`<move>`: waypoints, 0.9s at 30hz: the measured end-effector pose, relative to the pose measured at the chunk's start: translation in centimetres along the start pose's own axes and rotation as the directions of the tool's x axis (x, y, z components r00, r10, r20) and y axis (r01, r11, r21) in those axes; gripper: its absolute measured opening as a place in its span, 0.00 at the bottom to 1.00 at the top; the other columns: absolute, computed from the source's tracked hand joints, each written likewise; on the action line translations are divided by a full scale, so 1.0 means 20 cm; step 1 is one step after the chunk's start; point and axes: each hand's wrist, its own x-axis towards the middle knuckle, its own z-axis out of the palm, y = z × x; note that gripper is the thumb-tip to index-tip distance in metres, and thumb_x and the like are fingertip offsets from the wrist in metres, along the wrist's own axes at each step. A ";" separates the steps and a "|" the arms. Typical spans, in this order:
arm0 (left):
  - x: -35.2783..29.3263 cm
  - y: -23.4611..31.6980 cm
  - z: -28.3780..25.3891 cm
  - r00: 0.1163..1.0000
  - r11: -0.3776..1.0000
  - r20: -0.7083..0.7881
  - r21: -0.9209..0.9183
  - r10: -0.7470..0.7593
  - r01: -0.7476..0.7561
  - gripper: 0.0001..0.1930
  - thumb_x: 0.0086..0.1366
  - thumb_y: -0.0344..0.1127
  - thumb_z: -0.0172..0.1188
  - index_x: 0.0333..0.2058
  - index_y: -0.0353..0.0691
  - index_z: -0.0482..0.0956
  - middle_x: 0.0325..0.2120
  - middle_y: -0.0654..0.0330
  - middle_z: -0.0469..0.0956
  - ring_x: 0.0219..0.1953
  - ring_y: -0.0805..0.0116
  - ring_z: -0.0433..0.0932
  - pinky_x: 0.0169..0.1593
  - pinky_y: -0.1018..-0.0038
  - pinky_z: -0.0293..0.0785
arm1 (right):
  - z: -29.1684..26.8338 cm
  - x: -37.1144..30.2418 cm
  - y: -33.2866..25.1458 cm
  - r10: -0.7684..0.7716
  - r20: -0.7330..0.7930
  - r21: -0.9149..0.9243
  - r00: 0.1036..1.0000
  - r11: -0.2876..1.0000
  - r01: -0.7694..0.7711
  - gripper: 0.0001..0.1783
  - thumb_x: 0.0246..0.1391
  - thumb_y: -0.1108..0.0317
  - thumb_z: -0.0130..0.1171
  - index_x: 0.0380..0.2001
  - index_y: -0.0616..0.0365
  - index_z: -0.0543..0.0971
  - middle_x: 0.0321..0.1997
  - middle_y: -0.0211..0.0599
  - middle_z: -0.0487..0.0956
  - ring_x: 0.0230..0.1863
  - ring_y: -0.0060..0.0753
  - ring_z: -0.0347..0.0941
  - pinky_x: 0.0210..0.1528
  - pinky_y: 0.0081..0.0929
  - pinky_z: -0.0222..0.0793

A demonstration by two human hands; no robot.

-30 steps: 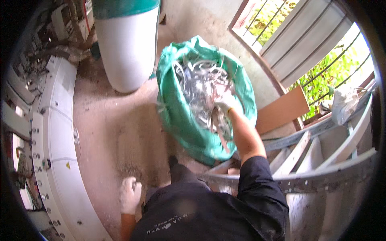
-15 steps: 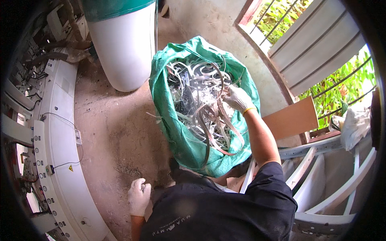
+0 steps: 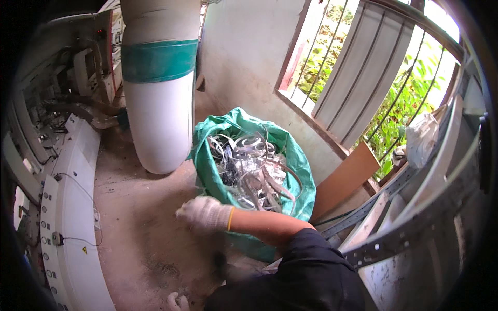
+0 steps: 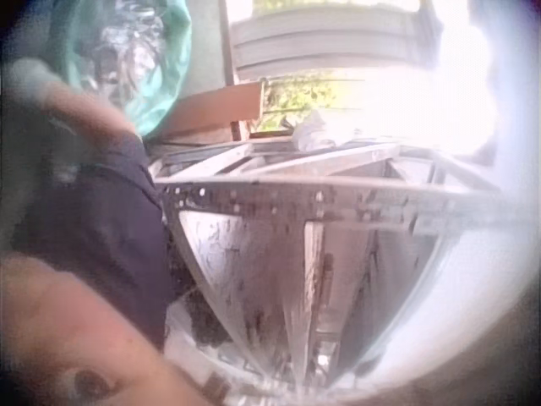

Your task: The person repeatedly picks up brown wood panels from a workbench and stacks them into a growing pile. The person then walks to a different area, picks up a strap from the floor, and places it into a green bag.

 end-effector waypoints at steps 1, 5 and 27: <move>-0.09 -0.09 -0.05 0.999 1.000 0.035 0.029 -0.005 0.004 0.19 0.73 0.47 0.57 0.52 0.37 0.80 0.44 0.43 0.83 0.48 0.43 0.81 0.54 0.55 0.77 | 0.06 0.01 -0.17 -0.106 -0.039 0.023 0.994 0.994 0.107 0.23 0.51 0.56 0.70 0.48 0.55 0.80 0.45 0.44 0.84 0.48 0.52 0.84 0.50 0.47 0.80; -0.52 -0.63 -0.20 0.996 0.989 0.058 0.136 -0.064 0.056 0.21 0.73 0.49 0.56 0.52 0.38 0.80 0.45 0.42 0.83 0.49 0.42 0.81 0.55 0.53 0.76 | 0.32 0.06 -0.83 -0.398 0.048 0.101 0.916 0.914 0.392 0.24 0.49 0.60 0.68 0.50 0.55 0.81 0.48 0.44 0.84 0.51 0.52 0.82 0.52 0.47 0.79; -2.91 -0.87 -0.57 -0.400 0.281 -0.472 -0.848 -0.785 0.450 0.20 0.70 0.50 0.61 0.52 0.42 0.83 0.49 0.46 0.82 0.49 0.43 0.83 0.54 0.54 0.78 | 1.56 0.08 -4.29 -0.861 0.280 0.355 -0.425 -0.318 0.879 0.11 0.56 0.59 0.66 0.31 0.56 0.87 0.47 0.51 0.86 0.52 0.53 0.82 0.56 0.43 0.77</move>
